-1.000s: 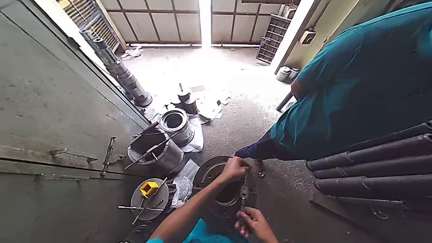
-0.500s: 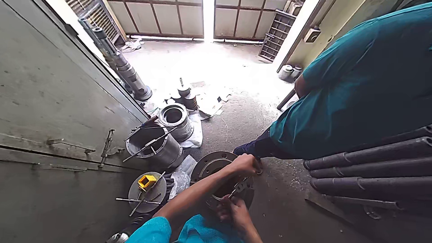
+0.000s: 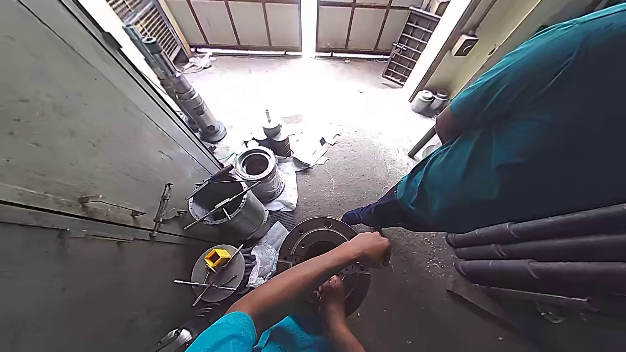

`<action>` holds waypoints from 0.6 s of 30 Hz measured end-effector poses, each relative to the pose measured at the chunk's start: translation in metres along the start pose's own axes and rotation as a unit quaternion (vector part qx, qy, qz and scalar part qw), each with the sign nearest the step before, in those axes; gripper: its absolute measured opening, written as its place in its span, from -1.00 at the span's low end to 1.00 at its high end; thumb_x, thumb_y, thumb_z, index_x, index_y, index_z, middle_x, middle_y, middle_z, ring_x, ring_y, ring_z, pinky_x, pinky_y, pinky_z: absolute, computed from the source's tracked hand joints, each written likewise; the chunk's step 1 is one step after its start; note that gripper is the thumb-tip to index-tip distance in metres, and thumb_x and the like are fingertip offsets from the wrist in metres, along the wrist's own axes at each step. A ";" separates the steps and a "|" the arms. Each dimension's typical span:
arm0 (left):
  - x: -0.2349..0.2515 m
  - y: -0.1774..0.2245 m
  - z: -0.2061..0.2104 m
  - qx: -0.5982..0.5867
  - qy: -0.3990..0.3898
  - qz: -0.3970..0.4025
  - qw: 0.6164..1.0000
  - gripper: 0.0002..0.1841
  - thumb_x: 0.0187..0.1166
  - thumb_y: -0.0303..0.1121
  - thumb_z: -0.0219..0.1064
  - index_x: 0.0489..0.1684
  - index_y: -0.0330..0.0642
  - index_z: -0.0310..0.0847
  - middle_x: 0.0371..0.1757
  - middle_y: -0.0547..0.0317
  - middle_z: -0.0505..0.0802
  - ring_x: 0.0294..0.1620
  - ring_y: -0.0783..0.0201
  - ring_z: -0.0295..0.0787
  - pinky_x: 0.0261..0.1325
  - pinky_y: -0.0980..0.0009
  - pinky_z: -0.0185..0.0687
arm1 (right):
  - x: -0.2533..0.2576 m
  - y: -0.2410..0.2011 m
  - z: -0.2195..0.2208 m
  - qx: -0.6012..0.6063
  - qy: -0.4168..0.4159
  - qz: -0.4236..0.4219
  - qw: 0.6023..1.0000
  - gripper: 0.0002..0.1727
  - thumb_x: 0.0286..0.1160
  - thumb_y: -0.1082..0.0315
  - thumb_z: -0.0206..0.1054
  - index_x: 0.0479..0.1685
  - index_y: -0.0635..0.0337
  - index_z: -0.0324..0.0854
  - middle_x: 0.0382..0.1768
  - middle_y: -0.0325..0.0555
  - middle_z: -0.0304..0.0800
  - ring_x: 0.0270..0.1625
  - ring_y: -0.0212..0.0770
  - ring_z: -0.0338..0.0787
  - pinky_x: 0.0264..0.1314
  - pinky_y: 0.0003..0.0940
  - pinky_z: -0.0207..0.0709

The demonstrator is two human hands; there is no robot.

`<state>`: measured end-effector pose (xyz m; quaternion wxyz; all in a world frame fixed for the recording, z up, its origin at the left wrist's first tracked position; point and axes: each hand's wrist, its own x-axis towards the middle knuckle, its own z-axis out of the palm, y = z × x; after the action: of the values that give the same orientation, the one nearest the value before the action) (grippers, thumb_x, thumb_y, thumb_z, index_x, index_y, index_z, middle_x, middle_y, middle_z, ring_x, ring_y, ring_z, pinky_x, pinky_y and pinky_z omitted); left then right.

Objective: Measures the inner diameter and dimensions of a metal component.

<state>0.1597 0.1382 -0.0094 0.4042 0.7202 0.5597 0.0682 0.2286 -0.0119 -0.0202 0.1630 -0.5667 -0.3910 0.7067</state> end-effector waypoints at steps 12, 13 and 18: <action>-0.010 -0.035 0.005 -0.123 0.088 -0.036 0.988 -0.80 0.41 -0.35 0.49 -0.05 -0.05 0.88 -0.11 0.06 0.94 0.01 -0.04 0.86 0.10 -0.33 0.67 | 0.000 0.013 -0.051 0.040 -0.160 0.031 0.986 -0.68 0.90 0.29 -0.04 0.04 0.36 0.55 -0.44 -0.12 0.79 -0.54 -0.32 0.74 -0.48 -0.44 0.68; -0.019 -0.042 0.002 -0.149 0.115 -0.061 0.980 -0.79 0.46 -0.35 0.44 -0.01 -0.07 0.87 -0.07 0.04 0.93 0.04 -0.03 0.86 0.15 -0.29 0.67 | -0.004 0.015 -0.065 0.020 -0.176 0.023 0.984 -0.67 0.91 0.30 -0.08 0.00 0.35 0.55 -0.49 -0.16 0.75 -0.60 -0.36 0.70 -0.55 -0.47 0.65; -0.030 -0.049 0.002 -0.180 0.136 -0.068 0.972 -0.78 0.58 -0.33 0.33 0.02 -0.07 0.87 -0.05 0.11 0.94 0.05 0.10 0.87 0.22 -0.16 0.67 | -0.005 0.020 -0.084 -0.013 -0.196 0.013 0.980 -0.64 0.91 0.34 -0.13 0.02 0.39 0.55 -0.45 -0.13 0.81 -0.58 -0.35 0.76 -0.51 -0.46 0.70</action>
<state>0.1131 0.1132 -0.0326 0.4507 0.5799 0.6356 0.2377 0.3124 0.0027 -0.0356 0.0669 -0.4238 -0.4170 0.8013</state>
